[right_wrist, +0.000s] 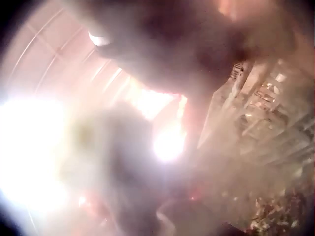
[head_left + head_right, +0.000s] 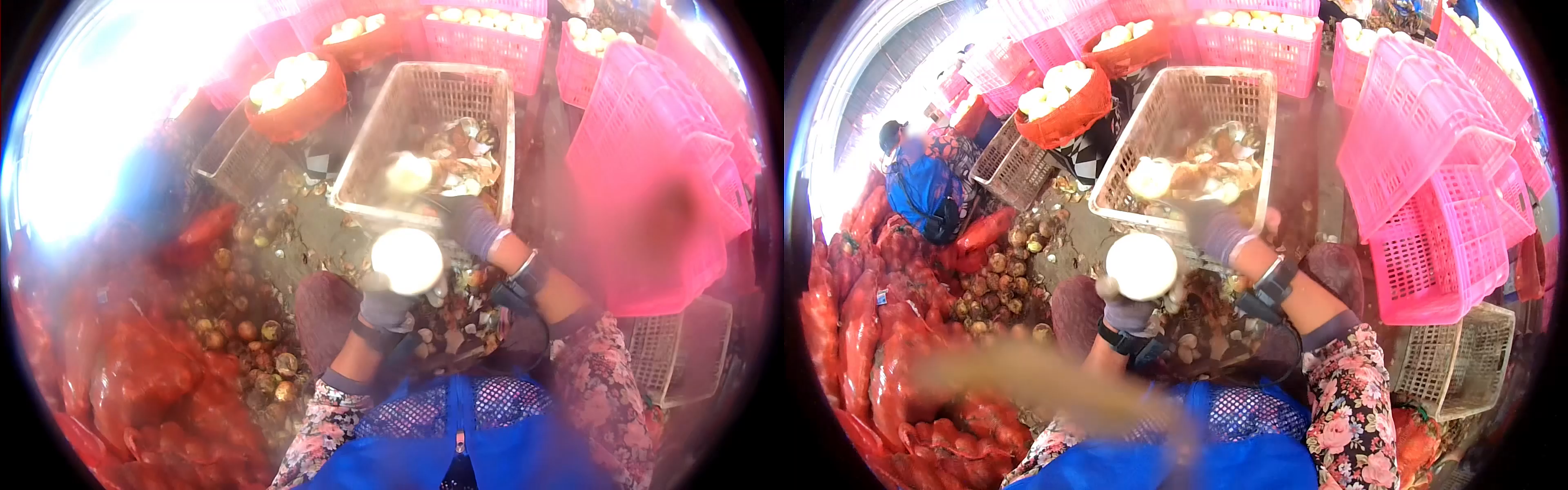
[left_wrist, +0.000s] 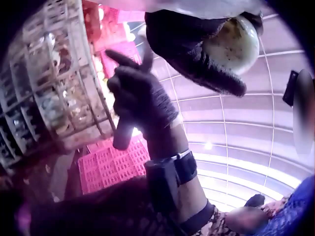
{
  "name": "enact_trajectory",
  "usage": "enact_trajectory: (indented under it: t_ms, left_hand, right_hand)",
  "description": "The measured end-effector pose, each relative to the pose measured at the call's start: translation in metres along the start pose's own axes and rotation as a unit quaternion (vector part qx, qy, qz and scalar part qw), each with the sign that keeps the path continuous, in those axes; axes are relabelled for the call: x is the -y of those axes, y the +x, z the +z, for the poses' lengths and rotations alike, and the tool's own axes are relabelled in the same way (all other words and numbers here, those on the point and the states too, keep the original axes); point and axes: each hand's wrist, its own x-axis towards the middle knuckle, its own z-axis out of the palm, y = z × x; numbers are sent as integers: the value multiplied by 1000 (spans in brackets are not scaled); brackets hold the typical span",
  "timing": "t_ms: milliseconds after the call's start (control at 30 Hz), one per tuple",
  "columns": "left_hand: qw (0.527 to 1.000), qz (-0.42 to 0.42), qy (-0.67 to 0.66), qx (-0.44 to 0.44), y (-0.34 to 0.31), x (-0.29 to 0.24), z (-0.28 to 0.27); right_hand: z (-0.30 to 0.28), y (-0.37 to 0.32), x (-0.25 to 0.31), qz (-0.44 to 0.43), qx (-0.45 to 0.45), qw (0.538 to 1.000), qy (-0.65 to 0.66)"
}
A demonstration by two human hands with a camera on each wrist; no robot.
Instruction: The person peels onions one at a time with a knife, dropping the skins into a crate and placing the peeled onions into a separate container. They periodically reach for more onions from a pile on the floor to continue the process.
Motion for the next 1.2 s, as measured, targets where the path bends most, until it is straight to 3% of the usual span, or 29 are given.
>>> enact_trajectory:
  t_ms: [33, 67, 100, 200, 267, 367, 567, 700, 767, 867, 967, 1100, 1200]
  left_hand:
    - [999, -11, 23, 44, -1, 0, -3]
    - [999, -11, 0, -50, -12, 6, -7]
    - [999, -18, -2, -30, -12, 7, -12]
    - [1000, -22, 2, 20, -15, 5, -19]
    - [998, -26, 28, 47, -18, -1, -15]
    - [996, -55, 69, -6, -18, -8, -19]
    - [987, 20, 149, -54, -16, -28, 9]
    - [957, 90, 265, -79, -8, -27, 3]
    - [937, 160, 299, -81, -1, -26, 9]
    - [911, 177, 360, -96, 3, -29, 15]
    - [858, 219, 453, -102, 2, -23, -5]
    - [826, 259, 492, -92, 5, -24, 0]
    - [836, 253, 477, -100, 6, -23, 0]
  right_hand:
    - [-6, 1, -6, 34, 20, 999, -20]
    - [-12, 1, -10, 69, 43, 996, -40]
    - [-16, -3, -14, 103, 67, 990, -63]
    - [-10, -15, -27, 107, -32, 994, -8]
    - [-15, -19, -21, 119, -31, 992, -5]
    - [-27, -27, -9, 131, -21, 991, -5]
    - [-30, -43, 1, 74, -75, 994, 39]
    - [-48, -58, 29, 47, -34, 962, 268]
    - [-47, -60, 36, 56, 12, 950, 308]
    - [-35, -64, 41, -17, -32, 935, 352]
    - [-6, -60, 35, -119, -126, 928, 331]
    - [-9, -64, 40, -75, -86, 938, 328]
    - [-10, -60, 41, -91, -108, 943, 301]
